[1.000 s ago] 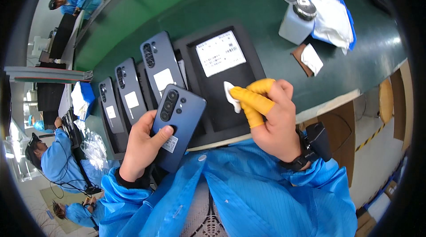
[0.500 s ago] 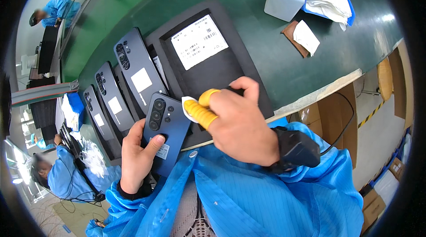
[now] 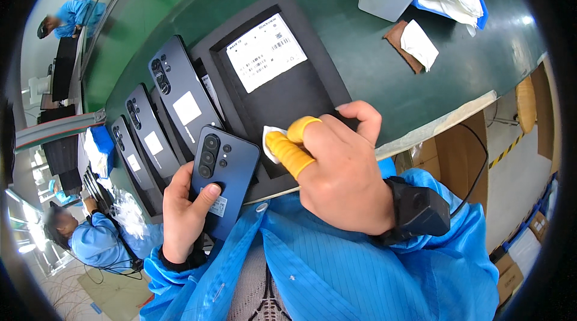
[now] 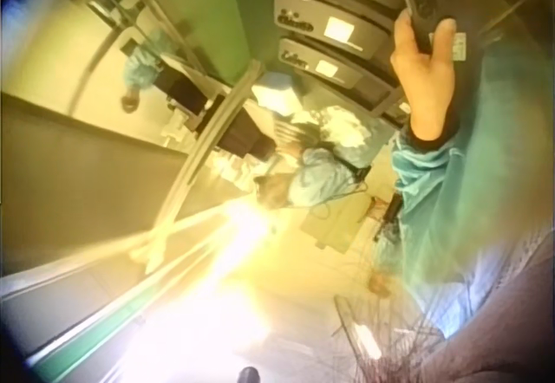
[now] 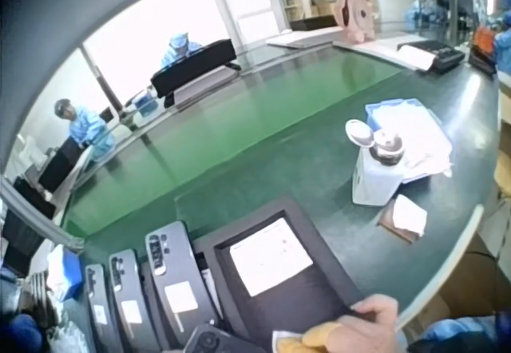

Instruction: Cleaning and inspecting the camera lenses of several mobile phones on an assembly line.

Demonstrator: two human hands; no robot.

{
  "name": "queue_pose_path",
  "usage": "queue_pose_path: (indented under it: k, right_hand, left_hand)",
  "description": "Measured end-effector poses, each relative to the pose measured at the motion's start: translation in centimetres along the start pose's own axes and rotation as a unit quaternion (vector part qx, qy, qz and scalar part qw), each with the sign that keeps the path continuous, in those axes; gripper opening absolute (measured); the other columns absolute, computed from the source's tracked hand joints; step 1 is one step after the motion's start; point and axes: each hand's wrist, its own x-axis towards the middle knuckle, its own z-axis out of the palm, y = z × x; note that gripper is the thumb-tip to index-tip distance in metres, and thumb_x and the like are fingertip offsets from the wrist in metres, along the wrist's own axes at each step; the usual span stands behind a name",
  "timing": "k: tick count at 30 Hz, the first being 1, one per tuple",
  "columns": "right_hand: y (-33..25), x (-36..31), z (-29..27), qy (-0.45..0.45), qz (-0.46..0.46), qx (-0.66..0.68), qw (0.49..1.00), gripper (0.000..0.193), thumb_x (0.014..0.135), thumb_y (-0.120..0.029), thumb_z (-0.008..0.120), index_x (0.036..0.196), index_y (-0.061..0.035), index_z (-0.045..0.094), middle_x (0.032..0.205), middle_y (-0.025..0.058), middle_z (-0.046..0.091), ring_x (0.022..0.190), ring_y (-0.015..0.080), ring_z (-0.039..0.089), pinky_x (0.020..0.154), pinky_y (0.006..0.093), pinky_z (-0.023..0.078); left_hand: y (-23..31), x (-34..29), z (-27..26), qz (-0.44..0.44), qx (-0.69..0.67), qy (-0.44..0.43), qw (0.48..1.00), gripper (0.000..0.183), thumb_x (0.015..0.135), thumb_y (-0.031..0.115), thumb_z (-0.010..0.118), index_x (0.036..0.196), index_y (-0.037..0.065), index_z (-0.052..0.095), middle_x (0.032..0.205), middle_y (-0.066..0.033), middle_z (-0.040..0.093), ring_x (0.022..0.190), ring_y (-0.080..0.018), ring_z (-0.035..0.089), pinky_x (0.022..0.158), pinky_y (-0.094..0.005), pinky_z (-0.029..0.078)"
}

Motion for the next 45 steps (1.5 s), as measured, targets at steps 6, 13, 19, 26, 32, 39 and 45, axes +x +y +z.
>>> queue_pose_path:
  k: [6, 13, 19, 26, 32, 39, 45]
  right_hand:
    - [-0.4, -0.2, 2.5, 0.004, -0.065, 0.001, 0.998, 0.007, 0.075, -0.009, 0.066, 0.077, -0.0051, 0.072, 0.084, 0.0011, 0.054, 0.077, 0.0167, 0.054, 0.09, 0.0464, 0.029]
    - [-0.3, -1.3, 1.8, -0.041, -0.063, 0.026, 0.997, 0.015, 0.07, -0.006, 0.07, 0.085, -0.0064, 0.073, 0.08, -0.0014, 0.056, 0.075, 0.0156, 0.055, 0.092, 0.0458, 0.029]
    - [1.0, -1.3, 0.6, -0.015, -0.043, 0.13, 0.991, 0.031, 0.067, 0.002, 0.065, 0.095, -0.0087, 0.074, 0.085, 0.0007, 0.056, 0.08, 0.0169, 0.054, 0.092, 0.0446, 0.03]
    - [0.9, -1.2, 0.5, -0.014, -0.04, 0.106, 0.993, 0.036, 0.065, 0.006, 0.064, 0.097, -0.0076, 0.074, 0.088, 0.0035, 0.057, 0.082, 0.0185, 0.054, 0.092, 0.0441, 0.031]
    - [0.3, 0.2, 0.2, 0.039, 0.02, 0.174, 0.984, 0.037, 0.071, 0.005, 0.065, 0.104, -0.0093, 0.072, 0.09, 0.003, 0.06, 0.082, 0.0211, 0.053, 0.089, 0.0371, 0.033]
    - [-1.1, 2.9, -1.7, 0.164, -0.005, 0.189, 0.968, 0.038, 0.076, 0.002, 0.066, 0.111, -0.0108, 0.069, 0.092, 0.0016, 0.061, 0.084, 0.019, 0.053, 0.084, 0.0336, 0.033]
    - [-1.7, 4.4, -2.3, 0.202, -0.058, 0.091, 0.973, 0.04, 0.07, -0.001, 0.069, 0.108, -0.0141, 0.071, 0.093, -0.0027, 0.061, 0.081, 0.0139, 0.057, 0.083, 0.0406, 0.031]
  left_hand:
    - [1.0, 0.1, -0.2, -0.072, -0.007, -0.038, 0.997, 0.034, 0.086, 0.007, 0.067, 0.116, -0.004, 0.056, 0.098, -0.0062, 0.066, 0.089, -0.0111, 0.059, 0.085, -0.0247, 0.046]
    - [0.6, 0.1, -0.2, -0.067, -0.02, -0.036, 0.997, 0.032, 0.086, 0.005, 0.067, 0.115, -0.003, 0.055, 0.099, -0.0057, 0.065, 0.089, -0.0104, 0.059, 0.084, -0.0243, 0.047]
    - [-0.5, -0.4, -0.3, -0.04, -0.11, -0.013, 0.993, 0.036, 0.086, 0.01, 0.07, 0.116, -0.003, 0.056, 0.097, -0.0067, 0.068, 0.089, -0.0112, 0.061, 0.081, -0.0258, 0.048]
    - [0.7, -0.5, -1.0, -0.001, -0.245, -0.02, 0.969, 0.031, 0.091, 0.01, 0.064, 0.118, -0.002, 0.053, 0.105, -0.0058, 0.064, 0.095, -0.0115, 0.06, 0.088, -0.026, 0.046]
    - [2.9, 1.1, -1.0, -0.063, -0.607, -0.016, 0.792, 0.03, 0.101, 0.02, 0.045, 0.12, -0.002, 0.05, 0.116, -0.0131, 0.062, 0.107, -0.0221, 0.061, 0.096, -0.0359, 0.048]
    - [2.8, 2.6, 0.3, -0.075, -0.77, -0.102, 0.626, 0.03, 0.101, 0.016, 0.044, 0.123, -0.004, 0.049, 0.121, -0.0189, 0.061, 0.111, -0.027, 0.061, 0.098, -0.038, 0.05]
    - [4.5, 3.1, 1.7, -0.088, -0.716, -0.08, 0.688, 0.031, 0.101, 0.019, 0.044, 0.123, -0.003, 0.049, 0.123, -0.0156, 0.06, 0.113, -0.0252, 0.059, 0.1, -0.0376, 0.047]
